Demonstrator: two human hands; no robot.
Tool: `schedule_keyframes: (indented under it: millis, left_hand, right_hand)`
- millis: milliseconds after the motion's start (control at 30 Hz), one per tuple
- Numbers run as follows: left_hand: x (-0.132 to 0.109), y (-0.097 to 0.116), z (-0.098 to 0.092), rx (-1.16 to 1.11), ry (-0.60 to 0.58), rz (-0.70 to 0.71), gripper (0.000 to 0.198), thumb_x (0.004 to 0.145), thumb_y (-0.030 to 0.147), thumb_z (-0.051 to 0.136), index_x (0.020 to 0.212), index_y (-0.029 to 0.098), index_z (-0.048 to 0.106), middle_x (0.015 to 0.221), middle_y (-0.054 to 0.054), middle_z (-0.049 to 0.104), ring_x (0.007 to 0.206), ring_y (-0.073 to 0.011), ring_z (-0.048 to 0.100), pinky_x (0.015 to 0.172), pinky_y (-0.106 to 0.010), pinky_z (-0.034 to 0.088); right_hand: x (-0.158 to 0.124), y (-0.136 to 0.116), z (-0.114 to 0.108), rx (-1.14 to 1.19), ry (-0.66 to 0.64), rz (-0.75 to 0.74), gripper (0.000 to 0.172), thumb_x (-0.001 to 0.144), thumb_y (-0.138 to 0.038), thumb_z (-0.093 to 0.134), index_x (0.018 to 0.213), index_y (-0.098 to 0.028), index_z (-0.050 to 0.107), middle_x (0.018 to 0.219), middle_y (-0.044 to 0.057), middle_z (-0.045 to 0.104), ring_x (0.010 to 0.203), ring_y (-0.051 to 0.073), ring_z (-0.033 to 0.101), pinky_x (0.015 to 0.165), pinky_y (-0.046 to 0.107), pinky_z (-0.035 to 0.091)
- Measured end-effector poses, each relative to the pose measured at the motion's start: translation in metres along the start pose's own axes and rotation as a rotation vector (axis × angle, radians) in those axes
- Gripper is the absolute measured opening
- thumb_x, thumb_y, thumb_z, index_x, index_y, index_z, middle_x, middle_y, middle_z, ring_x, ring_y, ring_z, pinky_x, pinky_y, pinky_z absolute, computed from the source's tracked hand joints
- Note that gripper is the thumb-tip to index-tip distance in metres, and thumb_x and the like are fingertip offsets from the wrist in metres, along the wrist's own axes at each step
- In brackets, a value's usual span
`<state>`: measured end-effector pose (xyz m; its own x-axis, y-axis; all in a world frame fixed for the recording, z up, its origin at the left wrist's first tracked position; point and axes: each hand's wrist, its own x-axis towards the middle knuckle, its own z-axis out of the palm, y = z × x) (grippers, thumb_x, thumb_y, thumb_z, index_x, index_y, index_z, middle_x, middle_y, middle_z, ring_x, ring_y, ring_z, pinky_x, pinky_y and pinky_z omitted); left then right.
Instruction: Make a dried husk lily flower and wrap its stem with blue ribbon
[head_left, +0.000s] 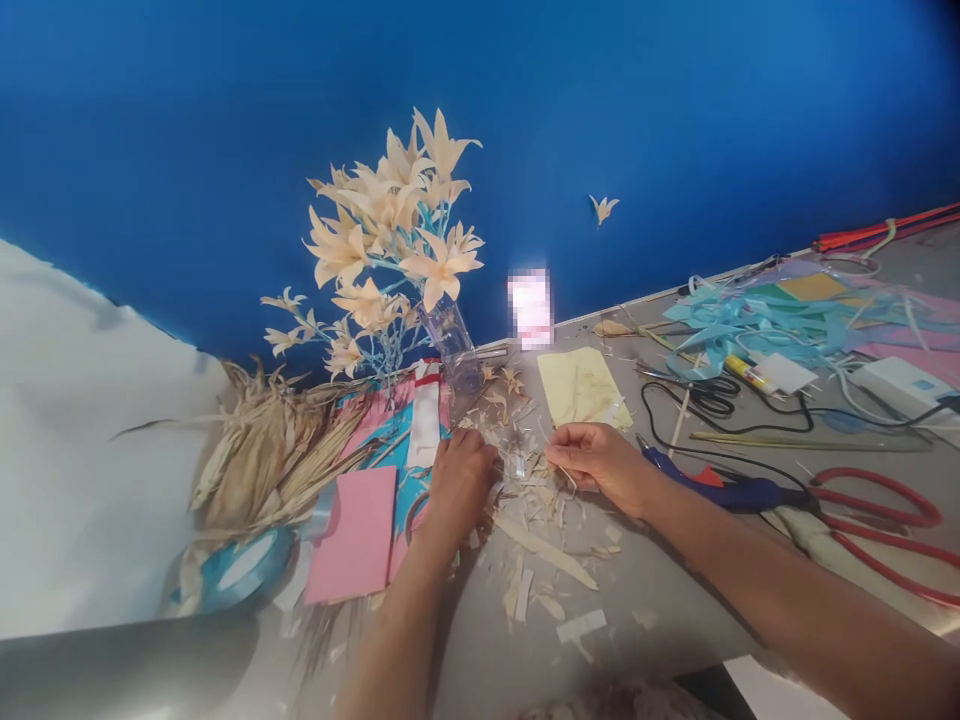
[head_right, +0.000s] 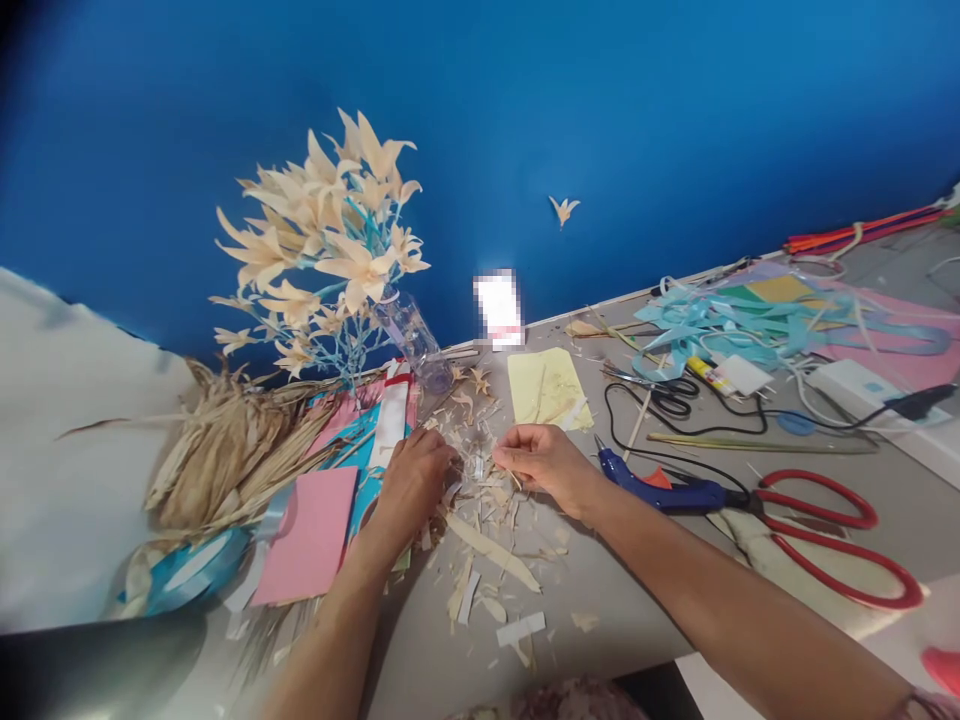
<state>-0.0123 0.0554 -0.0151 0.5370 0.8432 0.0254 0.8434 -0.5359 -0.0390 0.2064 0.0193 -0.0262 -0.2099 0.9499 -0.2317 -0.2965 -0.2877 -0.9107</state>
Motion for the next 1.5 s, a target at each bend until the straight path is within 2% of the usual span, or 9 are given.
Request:
schedule_keyframes:
  millis: [167, 433, 700, 867, 967, 1100, 1200, 1300, 1500]
  left_hand:
    - [-0.001, 0.001, 0.005, 0.050, 0.068, 0.015, 0.021, 0.091, 0.007, 0.050, 0.092, 0.019, 0.067, 0.103, -0.012, 0.064, 0.104, -0.0306, 0.055, 0.084, -0.043, 0.044]
    - [-0.013, 0.007, -0.006, -0.278, 0.430, 0.141, 0.020, 0.093, 0.006, 0.044, 0.088, 0.018, 0.058, 0.081, -0.007, 0.062, 0.080, -0.0241, 0.055, 0.074, -0.037, 0.044]
    - [-0.024, 0.034, -0.009, -0.321, 0.390, 0.361, 0.020, 0.095, 0.008, 0.047, 0.095, 0.017, 0.064, 0.083, -0.008, 0.067, 0.084, -0.0235, 0.058, 0.076, -0.037, 0.044]
    - [-0.023, 0.039, -0.009, -0.331, 0.412, 0.360, 0.024, 0.096, 0.010, 0.044, 0.091, 0.019, 0.066, 0.080, -0.007, 0.068, 0.083, -0.0233, 0.061, 0.078, -0.038, 0.046]
    - [-0.024, 0.038, -0.012, -0.399, 0.555, 0.239, 0.019, 0.096, 0.016, 0.049, 0.093, 0.020, 0.067, 0.085, -0.008, 0.070, 0.086, -0.0241, 0.063, 0.082, -0.040, 0.047]
    - [-0.025, 0.039, -0.016, -0.724, 0.722, -0.189, 0.019, 0.095, 0.029, 0.053, 0.088, 0.022, 0.069, 0.087, -0.005, 0.071, 0.085, -0.0228, 0.064, 0.081, -0.036, 0.050]
    - [-0.025, 0.045, -0.013, -1.149, 0.537, -0.422, 0.027, 0.091, 0.040, 0.057, 0.085, 0.020, 0.073, 0.077, -0.004, 0.070, 0.075, -0.0206, 0.064, 0.071, -0.032, 0.051]
    - [-0.023, 0.054, -0.005, -1.434, 0.351, -0.507, 0.030, 0.085, 0.041, 0.064, 0.098, 0.017, 0.077, 0.082, -0.006, 0.072, 0.077, -0.0199, 0.065, 0.073, -0.032, 0.052]
    - [-0.021, 0.059, 0.007, -1.712, 0.331, -0.633, 0.042, 0.076, 0.044, 0.076, 0.108, 0.017, 0.076, 0.081, -0.005, 0.070, 0.074, -0.0171, 0.063, 0.066, -0.027, 0.049]
  right_hand:
    - [0.000, 0.003, -0.002, -0.049, -0.035, -0.006, 0.037, 0.068, -0.047, 0.086, 0.075, -0.016, 0.070, 0.057, -0.003, 0.054, 0.047, 0.006, 0.031, 0.044, 0.022, 0.020]
    - [0.003, 0.001, 0.000, -0.136, 0.048, -0.088, 0.037, 0.069, -0.051, 0.083, 0.074, -0.017, 0.071, 0.062, -0.001, 0.060, 0.048, 0.007, 0.034, 0.045, 0.024, 0.021]
    - [-0.003, 0.001, 0.004, -0.261, -0.005, -0.021, 0.026, 0.071, -0.040, 0.081, 0.071, -0.017, 0.071, 0.049, -0.003, 0.052, 0.048, 0.010, 0.041, 0.046, 0.024, 0.024]
    - [-0.004, 0.002, 0.005, -0.259, -0.080, -0.030, 0.022, 0.073, -0.037, 0.080, 0.071, -0.016, 0.071, 0.062, 0.001, 0.066, 0.048, 0.008, 0.040, 0.046, 0.024, 0.024]
    - [-0.004, 0.001, 0.007, -0.185, -0.023, -0.062, 0.028, 0.068, -0.040, 0.084, 0.074, -0.016, 0.072, 0.067, 0.003, 0.069, 0.049, 0.008, 0.040, 0.046, 0.024, 0.025]
    - [-0.004, 0.000, 0.010, -0.039, 0.040, -0.051, 0.036, 0.065, -0.046, 0.088, 0.075, -0.016, 0.071, 0.067, 0.003, 0.067, 0.048, 0.007, 0.038, 0.043, 0.022, 0.022]
    - [-0.003, 0.002, 0.013, 0.099, 0.045, -0.025, 0.041, 0.061, -0.048, 0.091, 0.072, -0.015, 0.069, 0.065, 0.001, 0.063, 0.048, 0.005, 0.033, 0.041, 0.020, 0.018]
    - [-0.002, 0.003, 0.014, 0.222, 0.069, -0.025, 0.043, 0.057, -0.046, 0.094, 0.068, -0.014, 0.067, 0.061, -0.001, 0.057, 0.048, 0.004, 0.029, 0.042, 0.018, 0.017]
    - [-0.005, -0.002, 0.017, 0.279, 0.099, -0.065, 0.044, 0.055, -0.047, 0.095, 0.067, -0.015, 0.068, 0.057, -0.003, 0.051, 0.049, 0.004, 0.025, 0.043, 0.018, 0.017]
